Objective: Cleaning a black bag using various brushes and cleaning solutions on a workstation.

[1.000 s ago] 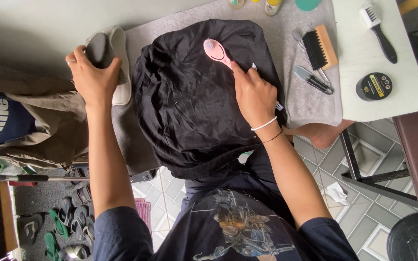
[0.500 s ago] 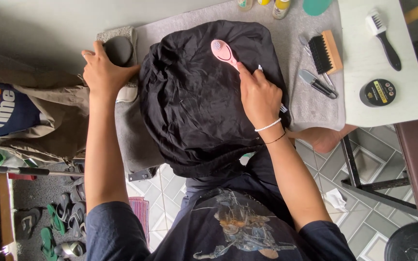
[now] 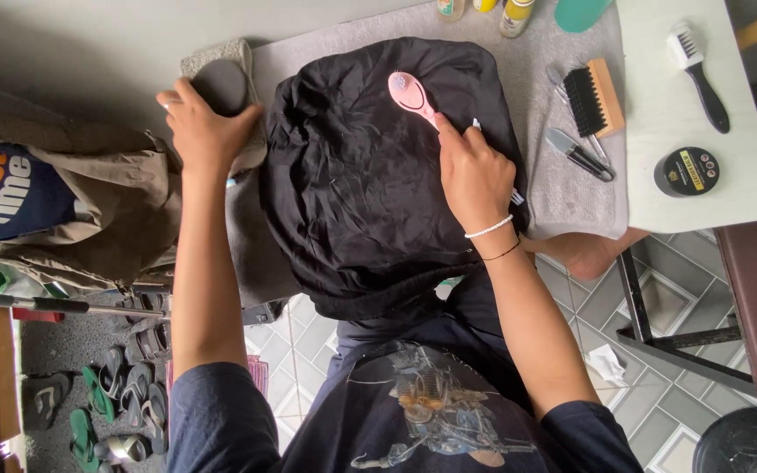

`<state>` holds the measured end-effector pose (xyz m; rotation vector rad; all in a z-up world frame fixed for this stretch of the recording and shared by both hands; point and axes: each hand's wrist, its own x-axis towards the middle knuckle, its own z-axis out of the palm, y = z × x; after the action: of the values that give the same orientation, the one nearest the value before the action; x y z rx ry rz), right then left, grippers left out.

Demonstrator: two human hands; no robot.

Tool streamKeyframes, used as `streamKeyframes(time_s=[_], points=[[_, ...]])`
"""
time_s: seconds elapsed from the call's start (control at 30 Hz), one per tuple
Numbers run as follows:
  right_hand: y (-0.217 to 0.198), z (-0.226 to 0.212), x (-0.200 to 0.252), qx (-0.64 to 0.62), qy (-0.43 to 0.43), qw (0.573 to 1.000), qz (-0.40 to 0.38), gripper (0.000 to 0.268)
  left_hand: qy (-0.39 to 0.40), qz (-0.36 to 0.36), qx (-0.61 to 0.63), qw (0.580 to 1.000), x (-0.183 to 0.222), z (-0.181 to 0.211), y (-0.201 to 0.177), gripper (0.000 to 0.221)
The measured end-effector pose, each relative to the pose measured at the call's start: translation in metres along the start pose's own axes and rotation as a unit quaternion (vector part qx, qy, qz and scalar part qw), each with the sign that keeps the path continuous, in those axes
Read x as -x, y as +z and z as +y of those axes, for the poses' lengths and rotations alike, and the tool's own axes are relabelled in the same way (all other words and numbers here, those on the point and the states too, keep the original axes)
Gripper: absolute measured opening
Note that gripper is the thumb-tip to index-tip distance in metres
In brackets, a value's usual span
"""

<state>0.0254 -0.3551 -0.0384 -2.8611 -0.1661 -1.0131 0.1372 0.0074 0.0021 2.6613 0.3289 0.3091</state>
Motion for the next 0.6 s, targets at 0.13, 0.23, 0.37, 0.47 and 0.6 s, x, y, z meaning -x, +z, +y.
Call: streamKeyframes(time_s=[0.13, 0.23, 0.37, 0.47, 0.6], points=[[0.000, 0.000, -0.001, -0.012, -0.001, 1.000, -0.009, 0.029, -0.066, -0.085, -0.119, 0.987, 0.007, 0.006, 0.012, 0.118], [0.000, 0.000, 0.002, -0.013, -0.001, 1.000, -0.011, 0.029, -0.092, -0.163, -0.100, 0.977, 0.018, 0.031, -0.027, 0.121], [0.001, 0.001, 0.000, -0.015, 0.007, 1.000, -0.004, 0.030, -0.120, -0.204, -0.015, 0.971, 0.019, 0.056, -0.074, 0.126], [0.001, 0.001, 0.001, -0.025, 0.010, 1.000, -0.006, 0.031, 0.102, -0.032, 0.099, 0.989, 0.018, 0.062, -0.068, 0.082], [-0.003, -0.001, -0.001, -0.028, 0.014, 1.000, -0.003, 0.029, 0.344, 0.043, 0.213, 0.914, 0.049, 0.164, -0.073, 0.045]])
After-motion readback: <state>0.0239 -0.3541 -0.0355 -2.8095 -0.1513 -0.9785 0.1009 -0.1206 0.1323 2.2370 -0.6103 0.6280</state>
